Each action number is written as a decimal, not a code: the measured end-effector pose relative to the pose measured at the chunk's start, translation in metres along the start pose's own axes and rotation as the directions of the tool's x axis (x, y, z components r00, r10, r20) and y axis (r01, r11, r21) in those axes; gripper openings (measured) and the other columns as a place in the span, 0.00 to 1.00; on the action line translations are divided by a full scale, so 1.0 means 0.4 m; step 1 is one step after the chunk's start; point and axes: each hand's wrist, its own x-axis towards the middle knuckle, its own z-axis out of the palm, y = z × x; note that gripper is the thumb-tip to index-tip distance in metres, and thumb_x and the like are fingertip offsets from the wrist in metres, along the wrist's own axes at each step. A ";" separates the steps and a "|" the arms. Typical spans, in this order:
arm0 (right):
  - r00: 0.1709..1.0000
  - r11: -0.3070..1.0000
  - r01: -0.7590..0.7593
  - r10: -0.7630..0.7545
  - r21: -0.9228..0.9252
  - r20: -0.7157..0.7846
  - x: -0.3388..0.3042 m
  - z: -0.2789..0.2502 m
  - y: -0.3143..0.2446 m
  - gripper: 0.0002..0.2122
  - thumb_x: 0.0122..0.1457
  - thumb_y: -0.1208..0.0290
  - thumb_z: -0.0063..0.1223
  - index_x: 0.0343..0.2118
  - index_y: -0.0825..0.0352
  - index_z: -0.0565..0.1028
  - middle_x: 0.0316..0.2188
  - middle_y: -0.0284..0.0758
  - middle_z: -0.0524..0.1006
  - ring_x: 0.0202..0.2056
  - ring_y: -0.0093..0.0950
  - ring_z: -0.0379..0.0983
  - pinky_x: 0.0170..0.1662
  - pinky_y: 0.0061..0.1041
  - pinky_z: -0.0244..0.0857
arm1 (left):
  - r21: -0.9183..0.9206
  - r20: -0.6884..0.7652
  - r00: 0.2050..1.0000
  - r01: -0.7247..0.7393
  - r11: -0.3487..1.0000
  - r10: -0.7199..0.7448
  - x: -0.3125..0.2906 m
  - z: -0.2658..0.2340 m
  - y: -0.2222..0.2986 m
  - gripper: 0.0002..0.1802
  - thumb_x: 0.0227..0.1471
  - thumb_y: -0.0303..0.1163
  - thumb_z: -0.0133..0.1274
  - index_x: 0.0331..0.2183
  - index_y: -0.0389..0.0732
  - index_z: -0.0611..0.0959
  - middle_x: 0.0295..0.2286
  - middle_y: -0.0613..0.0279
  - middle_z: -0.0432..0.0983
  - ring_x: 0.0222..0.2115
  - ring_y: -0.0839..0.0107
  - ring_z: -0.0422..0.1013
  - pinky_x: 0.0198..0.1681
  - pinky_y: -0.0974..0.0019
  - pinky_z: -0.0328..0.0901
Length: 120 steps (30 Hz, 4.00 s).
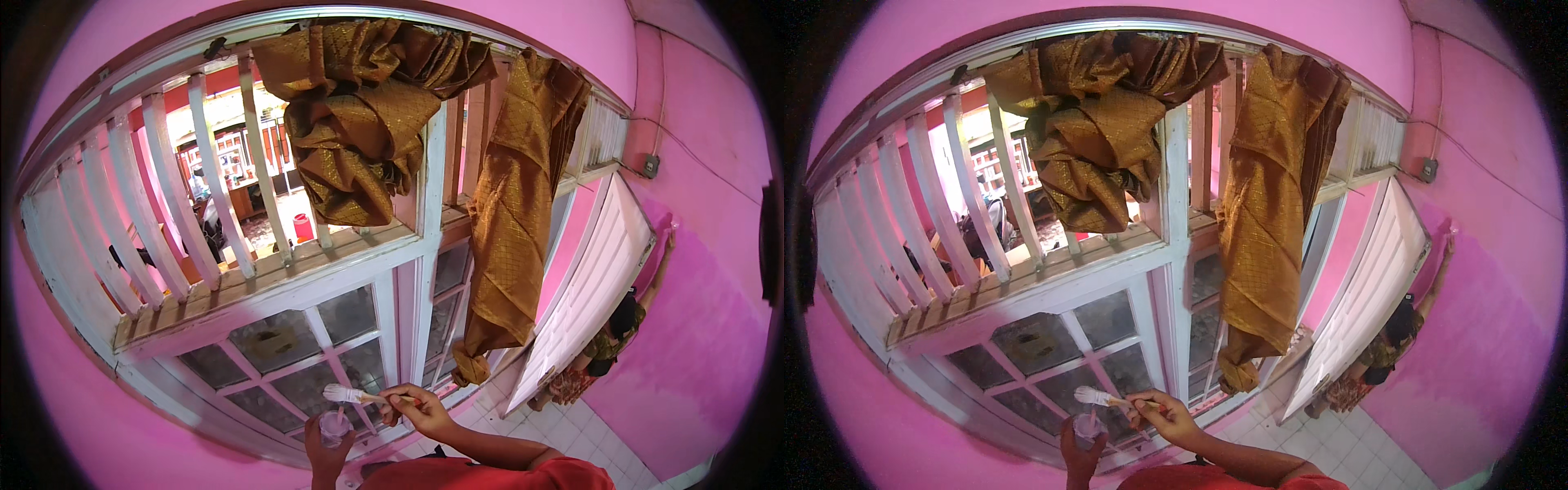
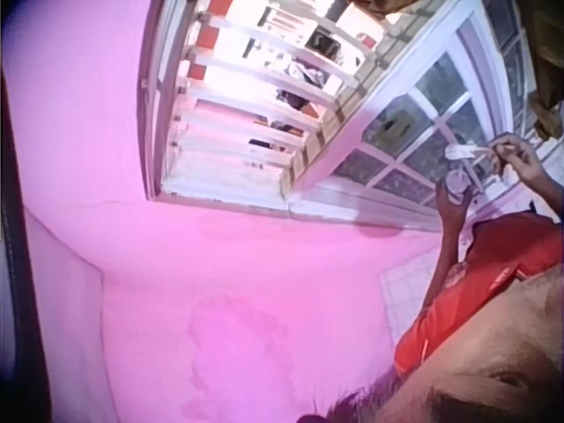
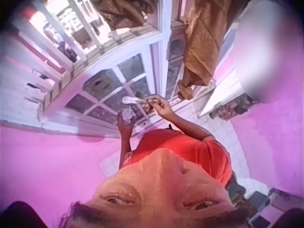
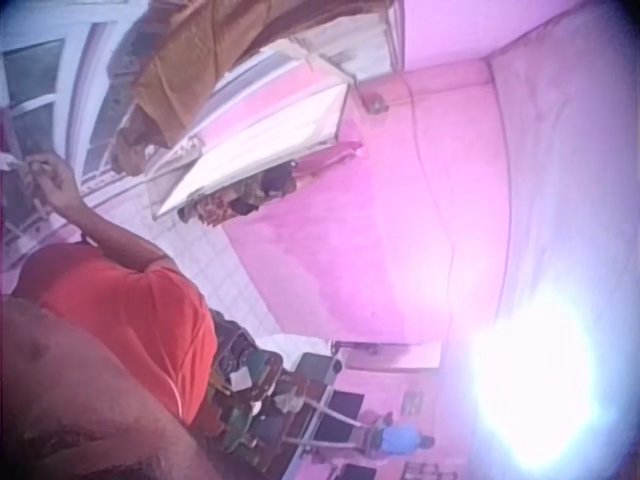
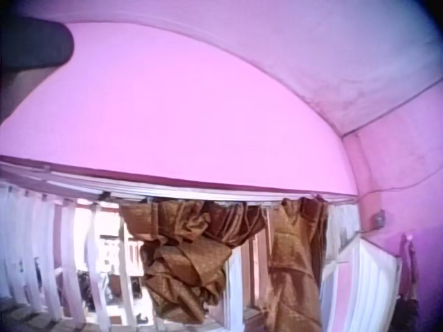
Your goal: The person paints the white wooden slats and frame of an interior window using a small brush, occasionally dipping the brush into a container of white paint and adjusting a gold curtain out of the way.
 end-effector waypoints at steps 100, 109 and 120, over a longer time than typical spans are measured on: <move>0.872 0.426 0.477 -0.117 -0.769 0.476 0.082 0.099 0.022 0.22 0.59 0.75 0.60 0.57 0.55 0.76 0.42 0.40 0.73 0.42 0.37 0.74 0.39 0.32 0.73 | 0.118 -0.124 0.991 0.059 0.991 -0.044 0.073 -0.019 -0.023 0.38 0.38 0.34 0.74 0.49 0.28 0.76 0.48 0.39 0.71 0.50 0.44 0.71 0.53 0.52 0.67; 0.928 0.682 0.299 -0.044 -0.667 0.371 0.072 0.100 0.016 0.26 0.66 0.64 0.58 0.65 0.59 0.67 0.46 0.40 0.71 0.44 0.33 0.75 0.42 0.31 0.73 | 0.033 -0.165 0.986 0.030 0.999 -0.024 0.085 -0.026 0.004 0.32 0.38 0.31 0.74 0.44 0.30 0.78 0.43 0.46 0.72 0.44 0.49 0.72 0.48 0.55 0.68; 0.870 0.581 0.434 -0.469 -0.689 0.153 0.145 0.054 -0.116 0.14 0.64 0.67 0.59 0.50 0.67 0.75 0.39 0.38 0.75 0.36 0.30 0.72 0.38 0.28 0.67 | -0.090 -0.125 0.987 0.090 0.992 -0.101 0.063 -0.032 -0.028 0.32 0.37 0.33 0.75 0.43 0.31 0.79 0.41 0.49 0.73 0.42 0.53 0.73 0.46 0.55 0.68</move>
